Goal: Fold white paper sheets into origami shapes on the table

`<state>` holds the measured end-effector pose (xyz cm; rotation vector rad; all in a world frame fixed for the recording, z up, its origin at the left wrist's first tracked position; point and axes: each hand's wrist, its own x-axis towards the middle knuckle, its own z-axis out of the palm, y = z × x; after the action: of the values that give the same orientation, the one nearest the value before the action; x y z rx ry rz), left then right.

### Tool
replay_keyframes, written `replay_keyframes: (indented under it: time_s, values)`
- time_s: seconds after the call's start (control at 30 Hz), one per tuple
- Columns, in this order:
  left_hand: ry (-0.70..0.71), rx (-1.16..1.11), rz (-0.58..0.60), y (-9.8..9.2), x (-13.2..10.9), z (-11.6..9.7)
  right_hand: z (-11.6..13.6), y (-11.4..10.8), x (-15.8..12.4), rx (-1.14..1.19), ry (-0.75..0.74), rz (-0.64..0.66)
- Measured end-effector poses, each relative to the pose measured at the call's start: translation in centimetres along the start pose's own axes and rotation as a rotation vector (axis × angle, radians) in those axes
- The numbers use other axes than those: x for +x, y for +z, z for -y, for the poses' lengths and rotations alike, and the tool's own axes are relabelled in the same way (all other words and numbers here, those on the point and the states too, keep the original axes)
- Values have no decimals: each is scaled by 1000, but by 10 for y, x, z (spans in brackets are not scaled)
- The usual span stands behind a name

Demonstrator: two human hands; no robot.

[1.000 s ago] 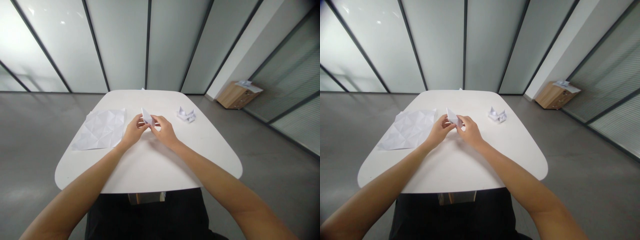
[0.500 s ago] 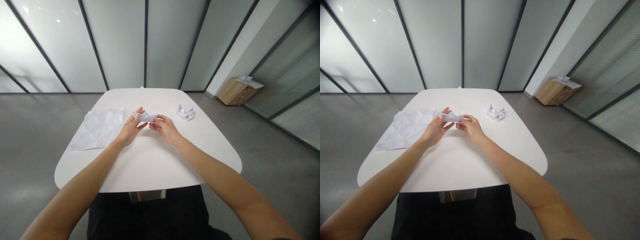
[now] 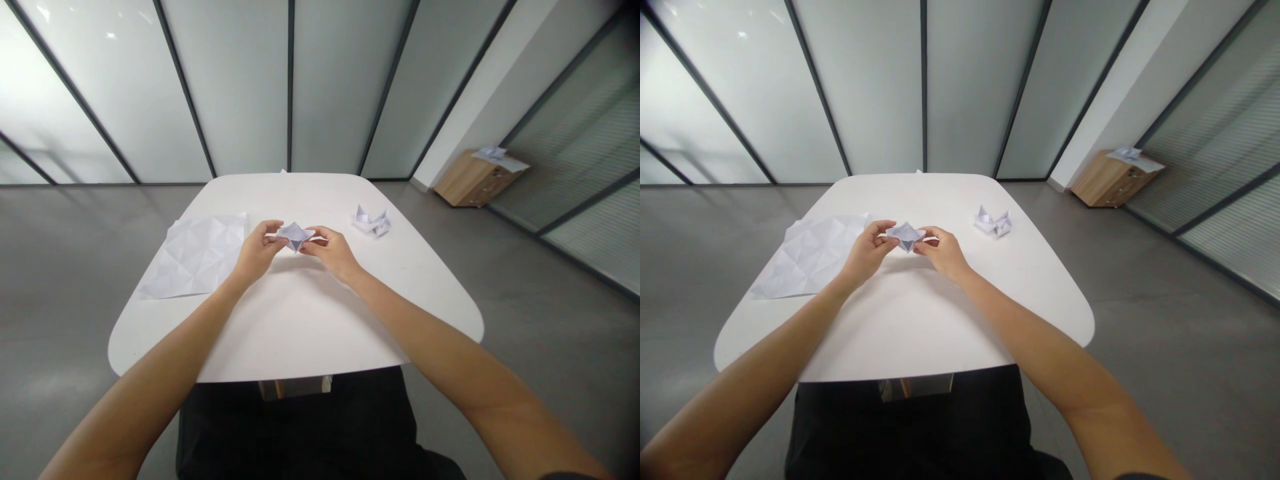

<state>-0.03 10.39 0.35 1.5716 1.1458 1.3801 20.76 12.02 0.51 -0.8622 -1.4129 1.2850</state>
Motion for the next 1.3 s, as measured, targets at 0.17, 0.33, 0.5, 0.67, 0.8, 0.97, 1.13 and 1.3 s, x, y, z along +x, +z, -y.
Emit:
replay_keyframes:
  time_s: [0.17, 0.33, 0.5, 0.67, 0.8, 0.97, 1.13, 1.3]
  values:
    - [16, 65, 41, -7, 0, -4, -1, -2, 0, -59, 54, 22]
    - [3, 93, 49, -10, 1, -3, 2, -3, -1, -91, 49, 47]
    - [-27, -42, 54, -10, 2, -2, 6, -2, -4, -21, 36, 83]
    - [-7, 74, 43, -10, 0, 0, 4, -3, -4, -103, 39, 63]
    - [29, 207, 65, -9, -2, -2, -4, -4, -1, -308, -7, 24]
    - [65, 315, 136, -7, -4, -7, -15, -8, 4, -495, -159, 23]
    - [110, 420, 175, -8, -5, -9, -17, -9, 5, -606, -323, 60]
    - [86, 436, 197, -10, -5, -7, -10, -5, 0, -645, -383, 98]
